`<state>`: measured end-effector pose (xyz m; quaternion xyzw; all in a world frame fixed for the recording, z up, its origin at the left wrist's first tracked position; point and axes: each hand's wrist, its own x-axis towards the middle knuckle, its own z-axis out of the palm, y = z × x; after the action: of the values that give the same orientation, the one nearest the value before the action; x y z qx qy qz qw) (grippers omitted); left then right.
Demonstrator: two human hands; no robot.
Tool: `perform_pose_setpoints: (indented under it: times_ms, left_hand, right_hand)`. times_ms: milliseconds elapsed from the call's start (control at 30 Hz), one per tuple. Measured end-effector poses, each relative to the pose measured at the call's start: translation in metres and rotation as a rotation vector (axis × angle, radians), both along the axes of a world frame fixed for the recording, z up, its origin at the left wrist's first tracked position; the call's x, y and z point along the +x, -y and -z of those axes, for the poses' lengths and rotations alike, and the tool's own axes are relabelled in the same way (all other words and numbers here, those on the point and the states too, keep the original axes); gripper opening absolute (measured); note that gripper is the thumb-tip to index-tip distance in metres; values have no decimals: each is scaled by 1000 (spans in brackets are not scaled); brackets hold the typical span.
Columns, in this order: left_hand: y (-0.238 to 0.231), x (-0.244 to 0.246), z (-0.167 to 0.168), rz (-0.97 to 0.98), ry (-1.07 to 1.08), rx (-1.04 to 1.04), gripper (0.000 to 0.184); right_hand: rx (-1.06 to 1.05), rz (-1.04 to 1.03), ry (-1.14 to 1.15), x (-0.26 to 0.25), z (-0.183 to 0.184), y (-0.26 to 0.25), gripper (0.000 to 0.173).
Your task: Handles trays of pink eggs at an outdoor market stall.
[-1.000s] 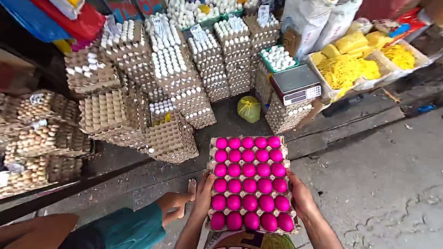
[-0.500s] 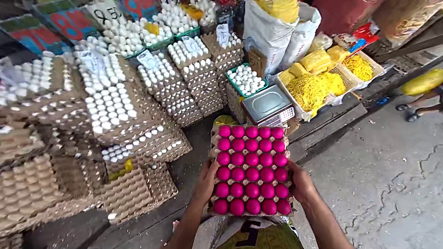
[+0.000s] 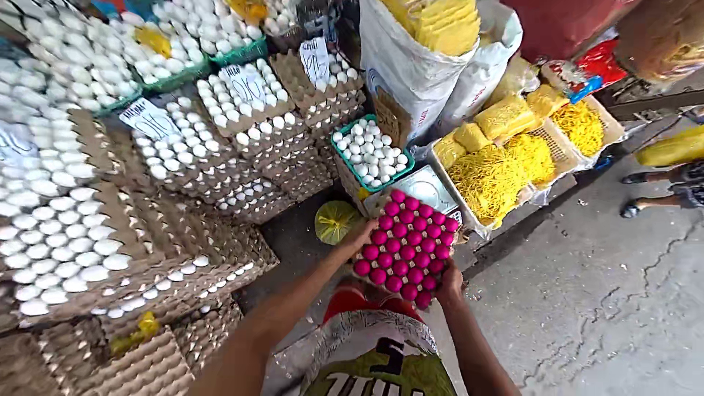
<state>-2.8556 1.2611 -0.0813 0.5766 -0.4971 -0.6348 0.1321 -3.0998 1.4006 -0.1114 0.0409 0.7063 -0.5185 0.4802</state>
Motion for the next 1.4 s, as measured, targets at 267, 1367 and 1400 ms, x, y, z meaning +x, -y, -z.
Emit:
perform_pose_setpoints:
  times_ms: [267, 1367, 1400]
  left_hand:
    - [151, -69, 45, 234, -7, -172, 61]
    - [219, -92, 66, 341, 274, -180, 61]
    - [219, -92, 67, 358, 261, -184, 61]
  right_hand:
    - [-80, 135, -23, -11, 69, 84, 52]
    - [522, 189, -184, -5, 33, 165, 27]
    - [522, 193, -172, -6, 34, 164, 28]
